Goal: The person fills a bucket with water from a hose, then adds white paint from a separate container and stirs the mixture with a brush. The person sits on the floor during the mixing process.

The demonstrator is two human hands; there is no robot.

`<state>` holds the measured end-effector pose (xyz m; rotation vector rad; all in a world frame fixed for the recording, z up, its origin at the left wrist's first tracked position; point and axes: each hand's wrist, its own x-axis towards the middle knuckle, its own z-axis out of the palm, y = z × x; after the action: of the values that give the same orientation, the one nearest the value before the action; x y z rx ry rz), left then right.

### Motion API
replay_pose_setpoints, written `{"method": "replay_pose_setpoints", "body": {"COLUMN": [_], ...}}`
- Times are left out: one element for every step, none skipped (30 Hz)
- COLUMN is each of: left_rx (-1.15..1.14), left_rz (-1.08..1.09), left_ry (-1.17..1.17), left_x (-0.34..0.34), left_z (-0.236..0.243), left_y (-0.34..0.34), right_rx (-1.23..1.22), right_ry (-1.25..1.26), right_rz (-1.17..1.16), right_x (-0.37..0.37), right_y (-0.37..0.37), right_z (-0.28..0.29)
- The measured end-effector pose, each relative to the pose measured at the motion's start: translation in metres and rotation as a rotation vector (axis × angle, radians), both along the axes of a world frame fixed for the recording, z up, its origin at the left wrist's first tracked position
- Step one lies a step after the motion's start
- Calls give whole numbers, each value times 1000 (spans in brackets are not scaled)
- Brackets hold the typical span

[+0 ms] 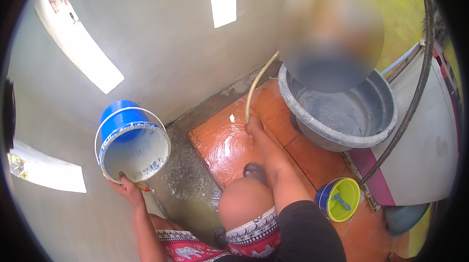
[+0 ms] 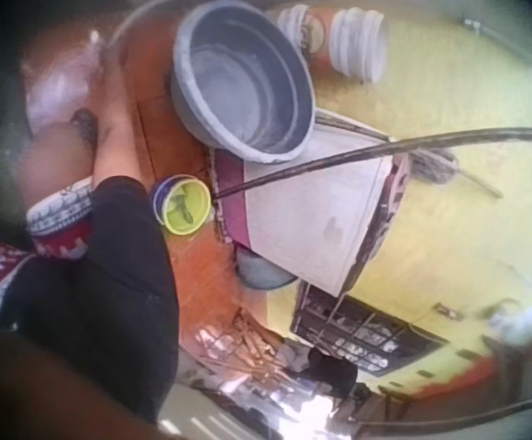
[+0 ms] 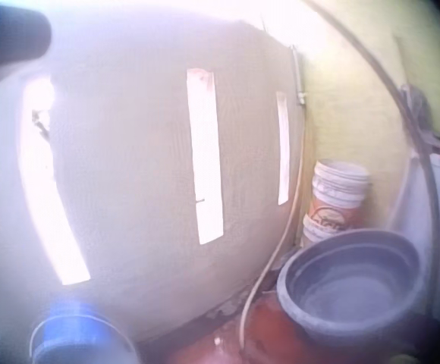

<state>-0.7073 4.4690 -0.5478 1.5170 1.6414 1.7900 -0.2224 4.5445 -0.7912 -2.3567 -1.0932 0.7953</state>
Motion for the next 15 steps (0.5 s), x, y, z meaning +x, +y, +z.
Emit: {"method": "replay_pose_setpoints", "body": {"left_rx": [-26,-49,-77,-121,-168,-242,-263,-309,-340,-375,-406,-426,-478,-497,-494], "left_rz": [16,40,64,40,18,16,-40,-75,-123,-154,-185,-227,-217,-231,-271], "left_ry": [-46,-92,-137,-170,-203,-239,-261,-287,-308,-313,-320,-313,-348,-379,-418], "left_x": [11,24,35,44,53,60,65,69,74,79,85,88,94,103,113], "left_z": [-7,-15,-21,-25,-28,-28,-26,-22,-16,-10,-5,3,11,19,26], "left_y": [-8,-14,-17,-17,-16,-13,-9,0,13,28,41,46,52,63,74], "right_rx": [-33,61,148,170,270,303,281,272,214,158,101,38,-44,-17,-90], "right_ry": [16,123,239,334,350,349,376,385,417,423,528,622,701,697,670], "right_rz": [-73,-89,-111,-188,-95,-59,-37,61,141,191,192,159,104,200,225], "right_x": [4,5,3,3,2,-1,-4,-5,-6,-7,-5,-10,-13,-18,-25], "right_y": [0,5,10,13,18,23,27,29,29,29,27,17,12,3,-8], "right_z": [-11,-23,-34,-44,-52,-58,-61,-60,-57,-50,-42,-34,-23,-10,3]}}
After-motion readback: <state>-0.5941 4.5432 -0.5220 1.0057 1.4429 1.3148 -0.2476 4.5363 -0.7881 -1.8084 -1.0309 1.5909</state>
